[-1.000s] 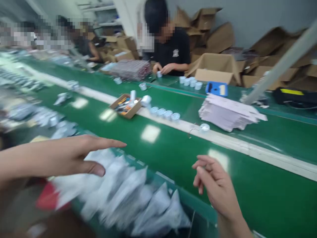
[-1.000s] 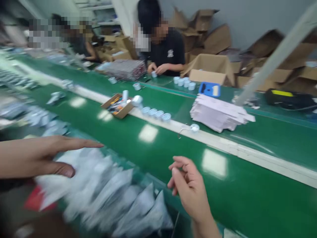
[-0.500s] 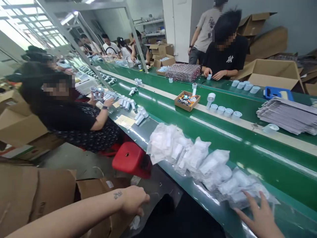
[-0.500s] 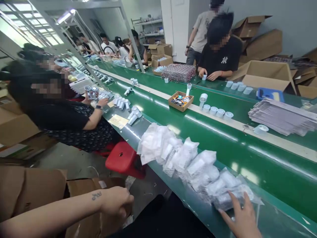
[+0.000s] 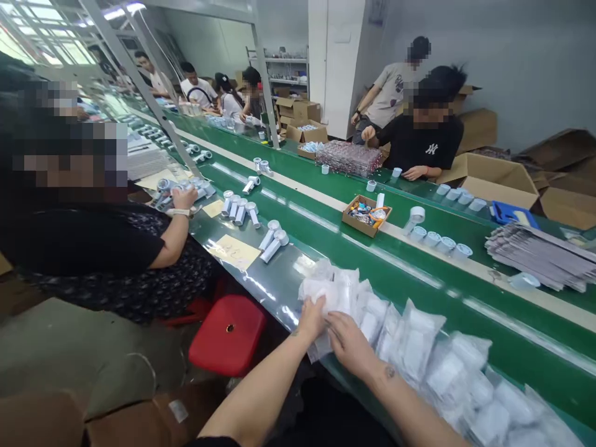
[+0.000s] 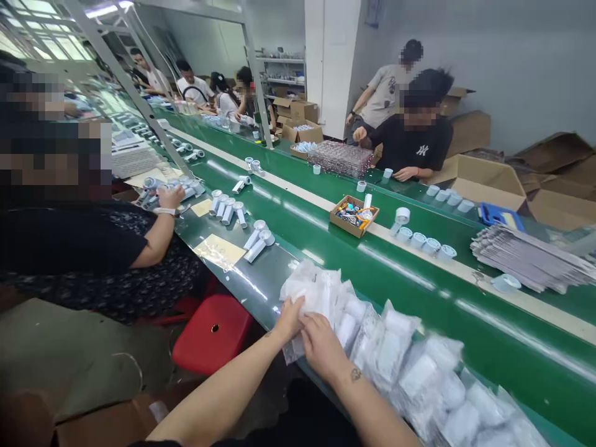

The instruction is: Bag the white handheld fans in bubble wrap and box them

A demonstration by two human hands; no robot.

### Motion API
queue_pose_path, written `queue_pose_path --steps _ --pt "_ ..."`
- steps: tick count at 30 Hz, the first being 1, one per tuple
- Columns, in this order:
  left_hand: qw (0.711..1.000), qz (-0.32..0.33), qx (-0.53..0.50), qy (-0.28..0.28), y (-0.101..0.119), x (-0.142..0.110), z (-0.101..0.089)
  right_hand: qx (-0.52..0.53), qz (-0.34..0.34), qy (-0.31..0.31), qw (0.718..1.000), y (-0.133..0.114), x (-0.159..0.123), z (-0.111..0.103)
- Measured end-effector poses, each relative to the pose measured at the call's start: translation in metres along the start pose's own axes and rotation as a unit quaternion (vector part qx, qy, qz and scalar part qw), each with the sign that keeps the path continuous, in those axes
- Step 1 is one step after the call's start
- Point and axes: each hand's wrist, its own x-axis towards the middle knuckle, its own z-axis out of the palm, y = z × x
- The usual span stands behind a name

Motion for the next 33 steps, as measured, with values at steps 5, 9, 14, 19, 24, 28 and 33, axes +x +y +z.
queue_pose_path --steps 5,9,14,19,24,28,33 --pt "0.979 -0.195 -0.042 0.036 -0.103 0.014 -0.064 -0.099 0.013 -0.036 0.994 0.026 0.050 0.005" --pt "0.940 -0.334 -0.021 0.067 -0.188 0.051 -0.110 -0.216 0.034 -0.080 0.972 0.025 0.048 -0.002" --pt "0.952 -0.298 -0.061 0.026 -0.219 0.074 -0.112 0.036 0.143 0.087 0.985 -0.001 0.033 -0.025" --pt "0.959 -0.178 -0.214 -0.040 -0.149 0.040 -0.098 0.503 0.328 0.255 0.758 -0.040 0.040 -0.008" --pt "0.913 0.036 -0.351 -0.205 -0.072 0.009 -0.071 0.683 0.267 0.324 0.598 -0.053 0.055 0.021" --pt "0.940 0.217 -0.164 -0.206 -0.068 0.032 -0.054 0.655 0.281 0.385 0.586 -0.040 0.016 0.018" --pt "0.954 0.215 -0.062 -0.201 -0.070 0.063 -0.052 0.632 0.273 0.321 0.651 -0.036 -0.015 0.022"
